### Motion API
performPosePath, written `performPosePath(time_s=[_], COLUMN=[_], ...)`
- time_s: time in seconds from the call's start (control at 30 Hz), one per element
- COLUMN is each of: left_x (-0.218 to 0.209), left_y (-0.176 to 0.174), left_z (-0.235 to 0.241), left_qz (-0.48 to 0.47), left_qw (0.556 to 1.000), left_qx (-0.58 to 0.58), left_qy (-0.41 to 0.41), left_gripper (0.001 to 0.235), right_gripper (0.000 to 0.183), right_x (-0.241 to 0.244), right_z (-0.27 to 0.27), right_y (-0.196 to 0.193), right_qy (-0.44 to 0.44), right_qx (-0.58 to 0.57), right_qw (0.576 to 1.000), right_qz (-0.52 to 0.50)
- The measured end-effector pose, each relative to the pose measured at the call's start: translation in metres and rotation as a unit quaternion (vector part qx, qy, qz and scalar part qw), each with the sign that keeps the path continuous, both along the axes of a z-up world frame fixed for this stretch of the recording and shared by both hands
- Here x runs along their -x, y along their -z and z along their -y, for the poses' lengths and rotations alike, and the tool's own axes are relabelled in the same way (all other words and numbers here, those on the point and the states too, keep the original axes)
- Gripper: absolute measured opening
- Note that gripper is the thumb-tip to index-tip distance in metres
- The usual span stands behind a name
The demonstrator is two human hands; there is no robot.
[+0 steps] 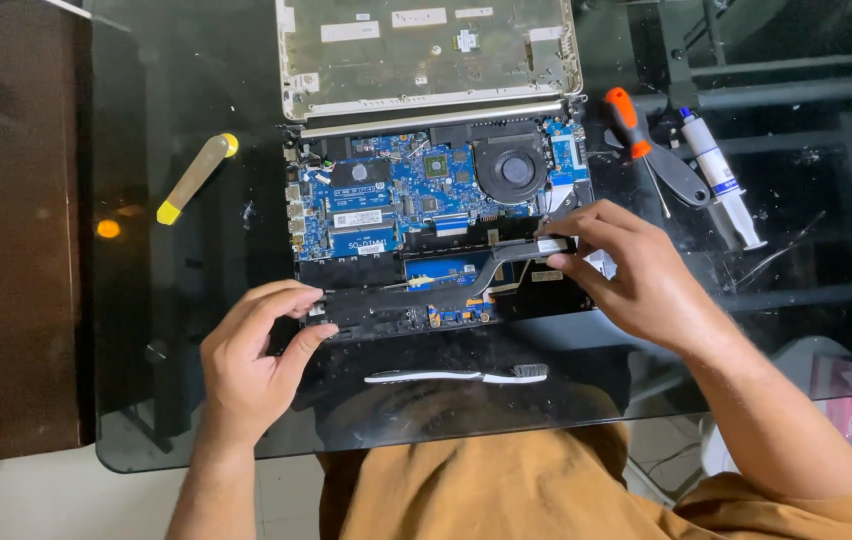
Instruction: The person works on the internal components of a disassembled laptop placed on a glass table. They use a screwdriver to manipulate parts near the motherboard and fan, then handle and connect a flat ribbon cable to the circuit board.
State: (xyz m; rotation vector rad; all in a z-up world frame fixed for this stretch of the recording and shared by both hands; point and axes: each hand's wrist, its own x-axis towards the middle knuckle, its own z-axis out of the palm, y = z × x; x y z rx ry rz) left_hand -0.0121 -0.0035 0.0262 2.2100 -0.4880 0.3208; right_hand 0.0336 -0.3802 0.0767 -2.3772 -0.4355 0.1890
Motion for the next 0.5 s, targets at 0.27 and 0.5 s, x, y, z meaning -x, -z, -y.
performPosePath(time_s=[0.27,0.5], left_x=[-0.056,-0.092], left_y=[-0.021,0.021], left_z=[0.012,0.02], left_qz=[0.111,0.129], left_qw=[0.993,0.991], left_qx=[-0.026,0.014], left_qy=[0.042,0.033], left_gripper=[0.023,0.009], right_gripper=[0.025,0.026], right_x=[-0.038,-0.078], right_z=[0.003,0.002], right_y=[0.005,0.035], right_qy=[0.003,0.039], right_qx=[0.038,0.096], right_qw=[0.991,0.985], right_qz=[0.128,0.137])
